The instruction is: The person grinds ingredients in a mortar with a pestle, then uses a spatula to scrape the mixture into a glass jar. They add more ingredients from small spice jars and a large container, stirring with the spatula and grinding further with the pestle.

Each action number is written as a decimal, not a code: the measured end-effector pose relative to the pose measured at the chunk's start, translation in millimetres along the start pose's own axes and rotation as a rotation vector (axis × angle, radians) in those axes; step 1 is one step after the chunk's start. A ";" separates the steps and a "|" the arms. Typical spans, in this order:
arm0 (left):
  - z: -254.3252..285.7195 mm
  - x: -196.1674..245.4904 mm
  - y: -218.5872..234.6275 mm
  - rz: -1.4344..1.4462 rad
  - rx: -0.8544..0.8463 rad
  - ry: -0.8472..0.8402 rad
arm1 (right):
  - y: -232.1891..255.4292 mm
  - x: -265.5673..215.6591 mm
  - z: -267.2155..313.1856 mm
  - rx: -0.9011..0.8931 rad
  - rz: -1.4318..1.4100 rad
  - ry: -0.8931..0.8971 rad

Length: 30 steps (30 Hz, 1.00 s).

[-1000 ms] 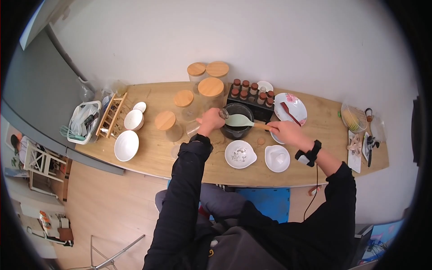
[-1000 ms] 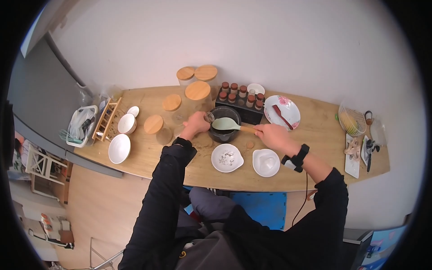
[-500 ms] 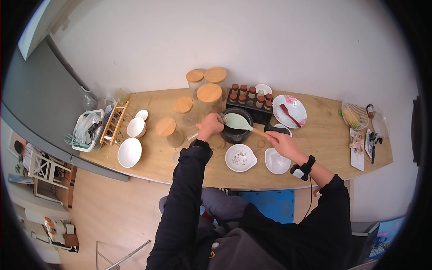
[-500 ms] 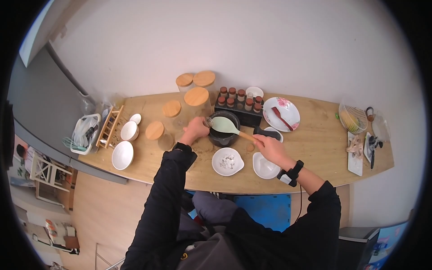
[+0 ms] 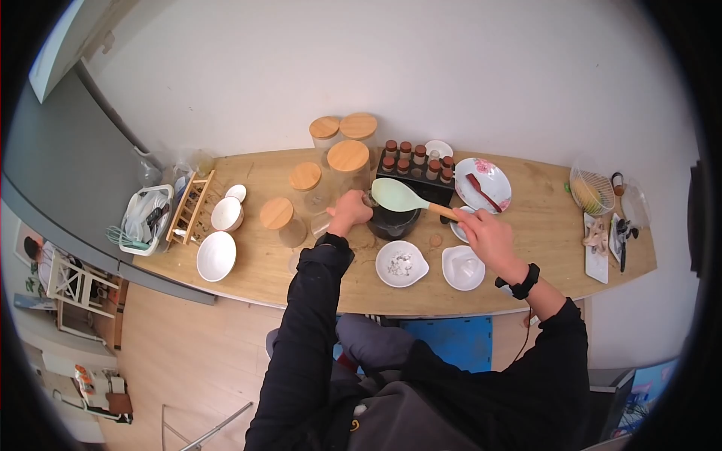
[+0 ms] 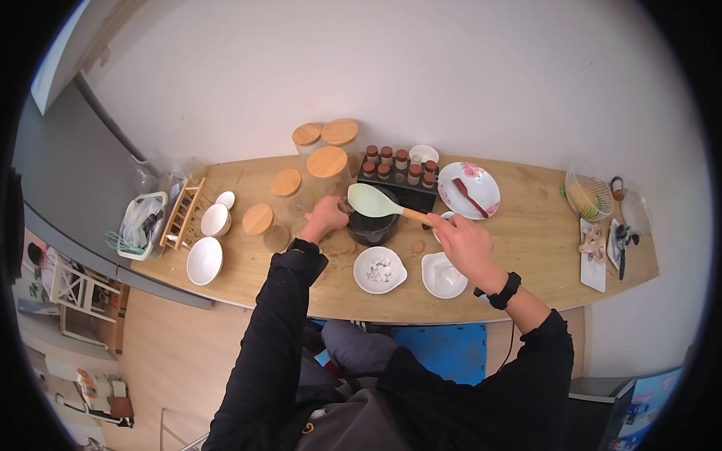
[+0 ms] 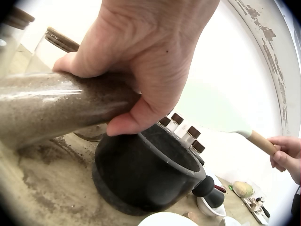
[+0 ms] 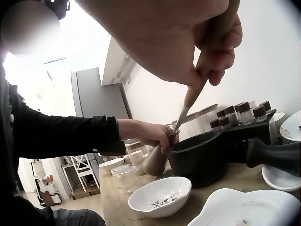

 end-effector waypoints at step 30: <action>6.0 -70.1 53.1 0.314 0.156 -0.196 | 16.4 -5.3 -10.2 -0.253 -0.123 -0.170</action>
Point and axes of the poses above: each hand's wrist, its own z-axis away from the middle knuckle, its own y-axis out of the back of the hand, x = y × z, the point moved 8 cm from there along -z, towards the middle knuckle, and after that the axes turned 2 degrees about -x, right-handed, at the moved point
